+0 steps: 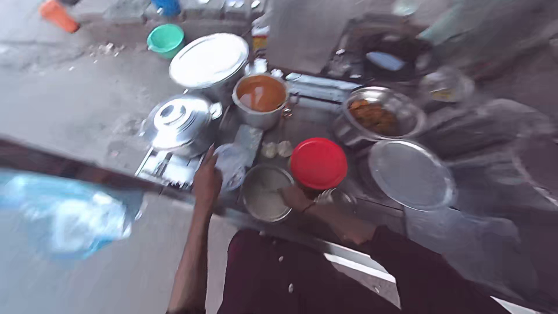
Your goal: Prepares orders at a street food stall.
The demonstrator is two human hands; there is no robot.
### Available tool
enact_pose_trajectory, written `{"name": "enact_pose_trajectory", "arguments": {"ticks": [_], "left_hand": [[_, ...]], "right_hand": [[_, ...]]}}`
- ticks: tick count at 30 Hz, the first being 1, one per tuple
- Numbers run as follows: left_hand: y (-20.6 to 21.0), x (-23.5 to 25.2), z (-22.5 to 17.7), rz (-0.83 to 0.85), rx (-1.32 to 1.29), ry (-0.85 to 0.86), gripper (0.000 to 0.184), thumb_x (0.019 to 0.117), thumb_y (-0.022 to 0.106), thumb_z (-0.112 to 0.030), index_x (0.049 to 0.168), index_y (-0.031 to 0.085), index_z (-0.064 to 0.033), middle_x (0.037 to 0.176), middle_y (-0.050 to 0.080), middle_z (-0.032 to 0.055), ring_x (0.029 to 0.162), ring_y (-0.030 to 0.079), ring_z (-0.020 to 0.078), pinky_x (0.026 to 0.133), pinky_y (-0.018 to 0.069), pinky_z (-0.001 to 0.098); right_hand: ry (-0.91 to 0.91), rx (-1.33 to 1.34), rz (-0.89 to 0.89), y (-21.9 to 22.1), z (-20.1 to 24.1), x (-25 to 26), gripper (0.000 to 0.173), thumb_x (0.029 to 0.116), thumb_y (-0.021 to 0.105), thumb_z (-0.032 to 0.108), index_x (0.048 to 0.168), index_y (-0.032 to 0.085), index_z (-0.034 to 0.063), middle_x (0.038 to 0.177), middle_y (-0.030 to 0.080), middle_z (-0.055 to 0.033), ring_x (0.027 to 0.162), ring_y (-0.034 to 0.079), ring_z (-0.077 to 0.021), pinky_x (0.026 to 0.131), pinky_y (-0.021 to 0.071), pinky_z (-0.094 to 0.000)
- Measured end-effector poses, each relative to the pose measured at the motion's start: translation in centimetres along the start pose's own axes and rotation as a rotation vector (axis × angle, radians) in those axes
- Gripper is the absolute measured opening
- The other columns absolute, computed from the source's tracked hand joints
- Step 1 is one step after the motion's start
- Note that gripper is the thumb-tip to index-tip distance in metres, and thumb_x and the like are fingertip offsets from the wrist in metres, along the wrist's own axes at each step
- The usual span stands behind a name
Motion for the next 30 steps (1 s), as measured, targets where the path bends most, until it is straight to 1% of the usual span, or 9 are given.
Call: {"name": "enact_pose_trajectory", "arguments": {"ticks": [3,6,10,15,17,22,25,27,30], "left_hand": [[1.1,-0.5,-0.2,0.004,0.03,-0.001,0.045,0.0922,0.062,-0.002,0.136,0.067,-0.0144,0.159,0.047,-0.001,0.104,0.071,0.0352,0.078,0.0583,0.0615],[0.8,-2.4,-1.1,0.032,0.007,0.025,0.049,0.0905,0.063,0.0,0.138,0.064,-0.0117,0.167,0.034,-0.0019,0.097,0.072,0.0354,0.071,0.0595,0.0587],[0.9,-2.4,-0.4,0.006,0.053,0.019,0.053,0.0872,0.063,0.004,0.138,0.063,-0.0107,0.167,0.034,-0.0014,0.093,0.072,0.033,0.07,0.0599,0.0547],[1.7,-1.3,-1.8,0.097,0.126,0.113,0.056,0.0802,0.069,0.01,0.132,0.067,-0.011,0.165,0.038,-0.0018,0.101,0.07,0.0358,0.073,0.0584,0.0578],[2.3,0.4,-2.6,0.145,0.158,0.104,0.054,0.0812,0.069,0.009,0.132,0.068,-0.0089,0.163,0.041,-0.0003,0.103,0.07,0.0366,0.075,0.0576,0.0582],[6.1,5.2,-1.9,0.241,0.291,0.103,0.057,0.0827,0.066,0.005,0.137,0.063,-0.0106,0.165,0.038,-0.0001,0.102,0.071,0.036,0.074,0.0585,0.0577],[6.5,4.7,-3.5,0.27,0.294,0.165,0.057,0.0793,0.071,0.005,0.135,0.065,-0.0092,0.162,0.042,0.0035,0.1,0.07,0.037,0.074,0.0578,0.0576],[6.0,3.1,-5.0,0.236,0.23,0.227,0.059,0.0733,0.079,0.005,0.13,0.067,-0.0091,0.157,0.048,0.0058,0.099,0.069,0.038,0.073,0.0569,0.0596],[8.1,3.4,-5.7,0.243,0.207,0.292,0.055,0.0761,0.079,0.002,0.129,0.069,-0.0106,0.154,0.052,0.0054,0.095,0.07,0.0362,0.072,0.0564,0.0585]], "right_hand": [[0.122,0.323,0.11,3.2,-2.4,3.3,0.036,0.1026,0.057,0.033,0.132,0.07,0.0154,0.127,0.07,-0.0161,0.12,0.065,-0.0348,0.105,0.048,-0.0606],[0.174,0.509,0.106,4.6,-3.9,4.0,0.035,0.1003,0.061,0.033,0.128,0.072,0.0156,0.112,0.074,-0.0138,0.098,0.071,-0.0292,0.092,0.0555,-0.0547],[0.153,0.653,0.052,3.0,-5.1,1.8,0.035,0.0995,0.064,0.032,0.131,0.07,0.0175,0.104,0.073,-0.0112,0.083,0.068,-0.0222,0.08,0.0577,-0.047],[0.067,0.712,-0.045,0.7,-8.5,-0.4,0.038,0.1011,0.064,0.032,0.135,0.068,0.0151,0.126,0.072,-0.0088,0.112,0.069,-0.0192,0.099,0.0565,-0.045],[0.025,0.73,-0.086,-0.6,-9.2,-1.6,0.039,0.1011,0.065,0.034,0.136,0.069,0.0171,0.13,0.071,-0.0063,0.116,0.068,-0.0171,0.1,0.0564,-0.0435],[0.037,0.788,-0.142,-5.7,-9.2,-5.8,0.033,0.102,0.065,0.027,0.133,0.07,0.0189,0.119,0.074,-0.0037,0.093,0.071,-0.0141,0.082,0.0598,-0.0385],[0.014,0.851,-0.162,-8.1,-9.0,-8.1,0.031,0.1015,0.065,0.024,0.131,0.072,0.0179,0.111,0.076,-0.0027,0.08,0.069,-0.0105,0.07,0.0579,-0.032],[-0.004,0.935,-0.158,-9.8,-8.4,-9.5,0.031,0.1009,0.065,0.024,0.131,0.071,0.0165,0.098,0.074,-0.0018,0.062,0.056,-0.0075,0.054,0.0475,-0.0263],[0.027,1.026,-0.121,-12.1,-7.1,-11.4,0.032,0.1011,0.065,0.022,0.132,0.071,0.017,0.095,0.073,-0.0004,0.053,0.046,-0.0049,0.046,0.0381,-0.0225]]}}
Point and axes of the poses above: each hand's wrist, its own x-axis towards the middle knuckle, its own y-axis out of the palm, z = x × y, the point moved 9 cm from there along x, towards the middle knuckle
